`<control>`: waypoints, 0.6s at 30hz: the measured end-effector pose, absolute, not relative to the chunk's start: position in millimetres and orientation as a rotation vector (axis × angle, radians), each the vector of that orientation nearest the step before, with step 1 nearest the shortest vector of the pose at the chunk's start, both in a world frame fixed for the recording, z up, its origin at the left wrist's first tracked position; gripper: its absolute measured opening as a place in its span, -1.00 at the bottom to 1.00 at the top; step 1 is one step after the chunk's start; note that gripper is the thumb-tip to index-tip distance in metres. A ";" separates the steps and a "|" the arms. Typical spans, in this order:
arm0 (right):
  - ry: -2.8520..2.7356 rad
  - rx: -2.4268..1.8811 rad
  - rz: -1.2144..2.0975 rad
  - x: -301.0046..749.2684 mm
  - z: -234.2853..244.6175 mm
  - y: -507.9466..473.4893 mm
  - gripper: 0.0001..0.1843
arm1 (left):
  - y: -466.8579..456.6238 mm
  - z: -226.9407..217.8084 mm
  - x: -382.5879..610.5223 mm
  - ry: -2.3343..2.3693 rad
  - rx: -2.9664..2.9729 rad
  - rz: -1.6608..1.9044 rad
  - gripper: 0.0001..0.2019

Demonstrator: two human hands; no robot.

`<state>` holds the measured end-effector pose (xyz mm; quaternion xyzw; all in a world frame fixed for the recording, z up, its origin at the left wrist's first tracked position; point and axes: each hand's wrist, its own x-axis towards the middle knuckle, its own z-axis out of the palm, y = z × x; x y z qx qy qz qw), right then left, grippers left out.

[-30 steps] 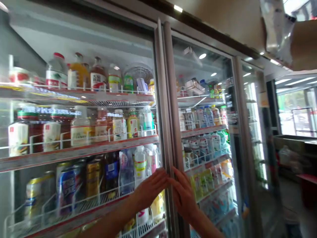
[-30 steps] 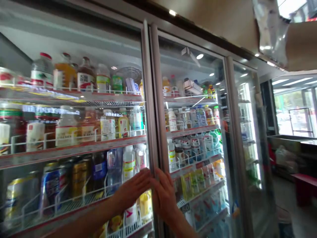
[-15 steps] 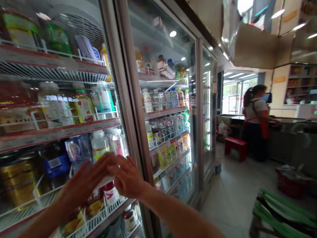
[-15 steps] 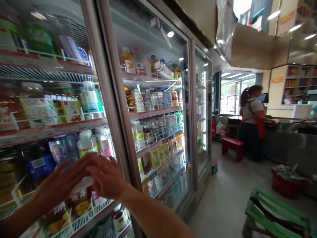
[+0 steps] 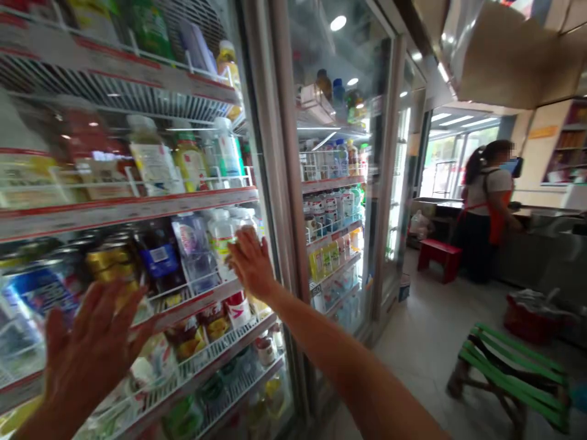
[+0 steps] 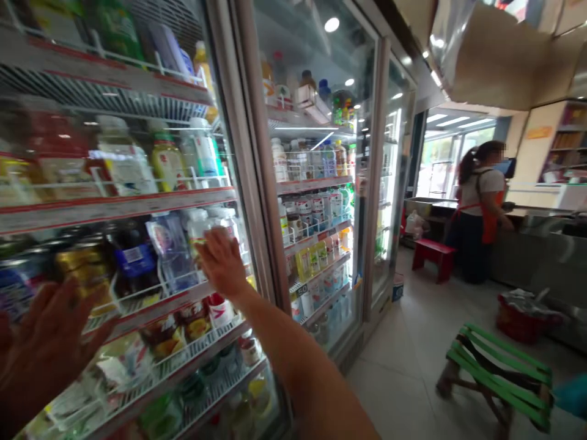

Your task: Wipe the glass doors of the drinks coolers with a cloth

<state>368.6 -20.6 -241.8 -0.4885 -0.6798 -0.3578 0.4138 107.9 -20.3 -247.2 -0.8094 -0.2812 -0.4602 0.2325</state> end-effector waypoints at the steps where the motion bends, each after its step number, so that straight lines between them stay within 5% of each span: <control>1: -1.670 -1.244 -0.885 370.2 -257.7 -18.7 -0.56 | -23.6 -253.6 96.9 -0.813 -2.130 -1.275 -0.30; 6: -1.816 -1.005 -0.949 358.7 -342.7 -21.2 -0.54 | -24.6 -290.1 69.9 -0.785 -1.919 -1.127 -0.33; 13: -1.506 -0.866 -0.904 345.4 -233.8 -3.9 -0.36 | -18.7 -302.1 71.2 -0.789 -1.939 -1.197 -0.33; 18: -1.902 -0.619 -1.072 296.9 -280.2 -22.5 -0.46 | -22.6 -306.1 62.7 -0.744 -1.935 -1.199 -0.40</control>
